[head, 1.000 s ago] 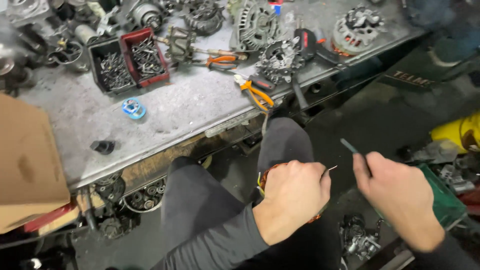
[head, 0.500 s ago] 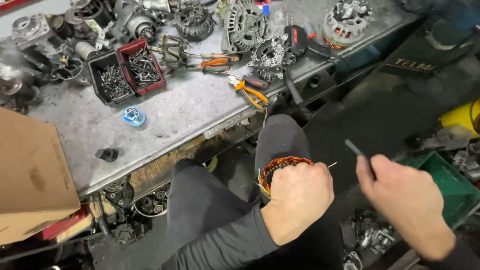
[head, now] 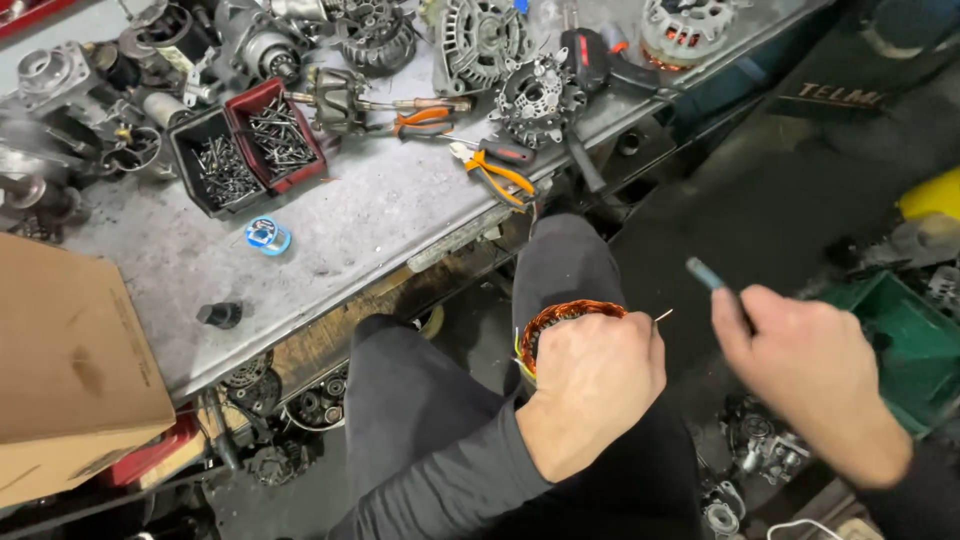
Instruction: The person sits at a workbench holding an alternator stator with copper windings on their lap. They use a small flat tool to scrape and clean the enamel insulation off the winding wire leads, rotating the stator and working on different wire ends one at a time.
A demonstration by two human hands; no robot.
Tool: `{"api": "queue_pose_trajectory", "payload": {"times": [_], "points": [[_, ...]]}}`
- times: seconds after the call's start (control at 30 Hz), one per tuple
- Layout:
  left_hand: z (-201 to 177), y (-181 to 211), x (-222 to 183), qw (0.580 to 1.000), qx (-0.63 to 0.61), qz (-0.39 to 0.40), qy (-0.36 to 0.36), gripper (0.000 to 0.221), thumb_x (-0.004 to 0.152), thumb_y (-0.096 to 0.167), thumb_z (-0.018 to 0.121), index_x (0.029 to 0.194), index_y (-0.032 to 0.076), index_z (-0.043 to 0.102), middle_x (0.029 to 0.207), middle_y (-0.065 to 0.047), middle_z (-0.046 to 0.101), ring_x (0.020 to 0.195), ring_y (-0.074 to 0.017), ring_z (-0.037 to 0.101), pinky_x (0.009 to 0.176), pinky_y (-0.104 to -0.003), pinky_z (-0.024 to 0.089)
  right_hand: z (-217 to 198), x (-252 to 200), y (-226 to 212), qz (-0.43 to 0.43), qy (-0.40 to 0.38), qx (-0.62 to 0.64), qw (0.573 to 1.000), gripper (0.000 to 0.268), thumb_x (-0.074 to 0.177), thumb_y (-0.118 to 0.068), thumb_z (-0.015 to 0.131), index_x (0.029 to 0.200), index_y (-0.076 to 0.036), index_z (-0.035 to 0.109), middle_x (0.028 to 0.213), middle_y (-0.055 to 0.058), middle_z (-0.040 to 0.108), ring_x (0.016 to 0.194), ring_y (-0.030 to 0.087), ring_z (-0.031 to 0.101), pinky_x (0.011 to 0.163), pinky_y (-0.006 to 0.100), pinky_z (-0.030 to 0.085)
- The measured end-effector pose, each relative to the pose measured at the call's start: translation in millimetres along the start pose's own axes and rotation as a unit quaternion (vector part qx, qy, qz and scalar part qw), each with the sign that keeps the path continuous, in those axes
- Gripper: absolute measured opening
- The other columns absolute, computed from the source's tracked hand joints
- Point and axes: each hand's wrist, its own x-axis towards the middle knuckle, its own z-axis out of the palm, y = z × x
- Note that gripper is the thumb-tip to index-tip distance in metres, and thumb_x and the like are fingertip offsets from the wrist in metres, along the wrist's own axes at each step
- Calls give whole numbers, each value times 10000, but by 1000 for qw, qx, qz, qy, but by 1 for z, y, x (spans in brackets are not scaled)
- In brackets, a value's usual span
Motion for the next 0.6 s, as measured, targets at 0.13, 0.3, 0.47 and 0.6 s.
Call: {"api": "queue_pose_trajectory", "payload": {"times": [0.13,0.3,0.47,0.6], "points": [[3,6,-3,1000,14,-7,5,277,918,245,629,708,72,682,610,-155,659,566,-351,671,566,-480,527,3,-13,-17,-77,-15,57,995,401,883,-357,673,615,-83,559,525,177,587,507,423,621,476,525,507],[26,23,-17,981,161,88,68,149,864,184,646,760,77,653,666,-61,648,691,-239,653,638,-385,473,-17,-22,-20,29,-145,4,989,455,911,-449,673,635,-92,613,536,186,619,555,438,657,512,524,550],[43,20,-39,967,209,132,53,158,825,180,640,855,31,682,685,-43,641,707,-197,629,648,-353,451,0,-40,11,-51,-190,-115,974,286,940,-365,578,851,-101,642,630,140,640,535,381,679,472,480,564],[36,17,-34,971,181,149,51,178,867,204,648,843,30,675,678,-64,638,691,-225,625,644,-378,445,5,-47,-8,17,-160,10,987,395,925,-440,653,714,-107,623,531,178,631,515,424,664,493,517,559]]}}
